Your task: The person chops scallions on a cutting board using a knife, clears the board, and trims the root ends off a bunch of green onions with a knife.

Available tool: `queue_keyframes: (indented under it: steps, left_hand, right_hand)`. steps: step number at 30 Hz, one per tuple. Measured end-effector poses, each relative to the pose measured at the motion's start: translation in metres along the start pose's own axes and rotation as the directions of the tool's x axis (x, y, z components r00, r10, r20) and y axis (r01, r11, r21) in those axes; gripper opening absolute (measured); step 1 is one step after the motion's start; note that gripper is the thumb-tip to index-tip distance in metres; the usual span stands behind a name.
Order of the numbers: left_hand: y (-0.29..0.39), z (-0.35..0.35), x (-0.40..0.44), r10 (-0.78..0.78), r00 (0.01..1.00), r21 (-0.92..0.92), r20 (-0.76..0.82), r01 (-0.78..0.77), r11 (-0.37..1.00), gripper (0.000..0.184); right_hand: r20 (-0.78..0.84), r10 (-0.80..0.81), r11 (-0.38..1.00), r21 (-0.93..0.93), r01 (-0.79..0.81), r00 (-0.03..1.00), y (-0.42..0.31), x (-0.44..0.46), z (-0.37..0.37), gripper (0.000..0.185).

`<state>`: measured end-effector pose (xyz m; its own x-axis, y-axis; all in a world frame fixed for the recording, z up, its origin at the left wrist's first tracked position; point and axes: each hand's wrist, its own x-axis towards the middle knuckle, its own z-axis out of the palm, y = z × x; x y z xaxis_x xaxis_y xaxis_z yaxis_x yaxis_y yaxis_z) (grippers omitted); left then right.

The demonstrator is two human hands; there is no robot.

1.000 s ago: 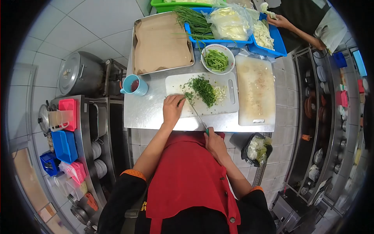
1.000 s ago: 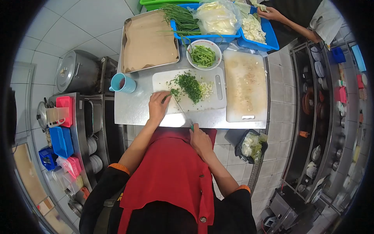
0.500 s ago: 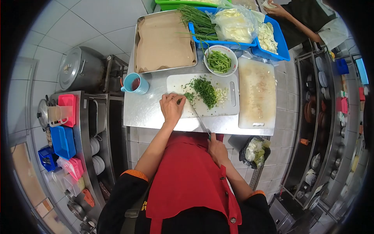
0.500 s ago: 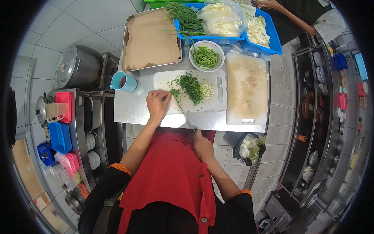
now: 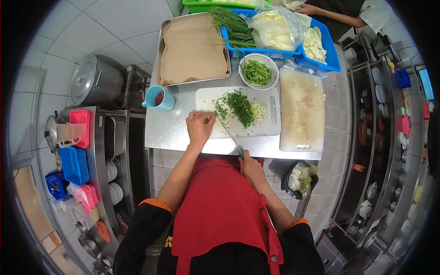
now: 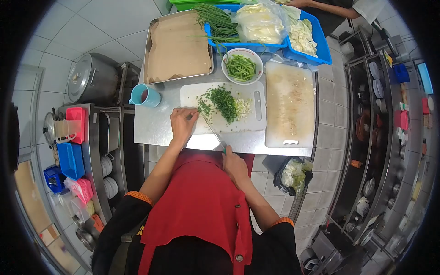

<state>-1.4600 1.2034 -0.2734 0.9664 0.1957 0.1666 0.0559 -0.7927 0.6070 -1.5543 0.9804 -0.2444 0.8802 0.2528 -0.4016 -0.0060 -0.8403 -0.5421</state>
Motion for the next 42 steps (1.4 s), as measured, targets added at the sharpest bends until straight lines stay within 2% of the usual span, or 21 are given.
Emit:
queue_keyframes:
  steps: [3,6,9,14,16,18,20,21,25,28,32,35,38,40,42]
  left_hand:
    - [0.012,-0.010,0.006,-0.023,0.997,0.081,0.074,0.017,0.997,0.009]
    - [0.013,-0.006,0.008,0.040,0.999,0.146,0.033,-0.045,0.988,0.012]
    - [0.015,-0.005,0.011,0.054,0.997,0.216,0.058,-0.065,0.974,0.012]
    - [0.014,-0.007,0.011,0.049,0.998,0.192,0.047,-0.057,0.980,0.011]
    - [0.014,-0.007,0.008,0.040,0.999,0.196,0.033,-0.046,0.980,0.011]
    - [0.009,0.000,0.004,0.067,0.996,0.174,-0.066,-0.054,0.983,0.007]
    - [0.007,0.003,0.001,0.080,0.993,0.173,-0.090,-0.063,0.983,0.008]
    - [0.005,0.003,-0.001,0.092,0.990,0.178,-0.109,-0.072,0.981,0.009]
    - [0.004,-0.002,-0.002,0.097,0.992,0.124,-0.085,-0.086,0.989,0.011]
    - [0.003,-0.002,-0.004,0.062,0.995,0.091,-0.074,-0.055,0.994,0.010]
    - [0.005,-0.007,0.000,0.035,0.999,0.094,-0.041,-0.031,0.995,0.009]
    - [0.006,-0.009,0.004,0.030,0.999,0.116,-0.018,-0.028,0.993,0.009]
    - [0.009,-0.007,0.000,0.009,0.999,0.140,-0.030,-0.005,0.990,0.009]
    - [0.009,-0.007,0.002,0.000,0.998,0.142,-0.061,0.009,0.990,0.009]
    - [0.009,-0.005,-0.002,-0.005,0.996,0.143,-0.085,0.017,0.990,0.009]
  right_hand:
    - [-0.012,0.012,1.000,0.015,-0.012,1.000,-0.001,0.001,0.002,0.026]
    - [-0.008,0.025,1.000,0.012,-0.025,1.000,-0.004,0.001,0.000,0.026]
    - [0.015,0.057,0.998,-0.005,-0.057,0.998,-0.003,0.002,0.002,0.026]
    - [-0.003,0.074,0.997,-0.011,-0.074,0.997,-0.009,0.013,0.006,0.028]
    - [0.083,0.150,0.989,-0.005,-0.150,0.985,-0.014,0.008,-0.002,0.028]
    - [0.087,0.150,0.989,-0.007,-0.150,0.985,-0.005,-0.006,-0.003,0.027]
    - [0.098,0.157,0.988,-0.019,-0.156,0.983,0.006,-0.012,-0.007,0.027]
    - [0.078,0.105,0.994,0.004,-0.106,0.991,0.010,-0.013,-0.006,0.026]
    - [-0.012,0.012,0.998,0.066,-0.011,1.000,0.010,-0.007,0.002,0.025]
    - [0.043,0.016,1.000,0.000,-0.016,0.999,-0.001,-0.004,0.000,0.025]
    - [0.069,0.068,0.997,0.029,-0.070,0.995,-0.005,0.004,0.000,0.025]
    - [0.089,0.100,0.994,-0.050,-0.095,0.991,-0.012,0.009,-0.001,0.025]
    - [0.034,0.022,1.000,-0.012,-0.021,0.999,-0.007,0.009,0.003,0.026]
    - [0.118,0.159,0.987,-0.032,-0.157,0.980,-0.003,-0.007,-0.007,0.026]
    - [0.112,0.128,0.992,-0.019,-0.126,0.986,0.006,-0.012,-0.008,0.025]
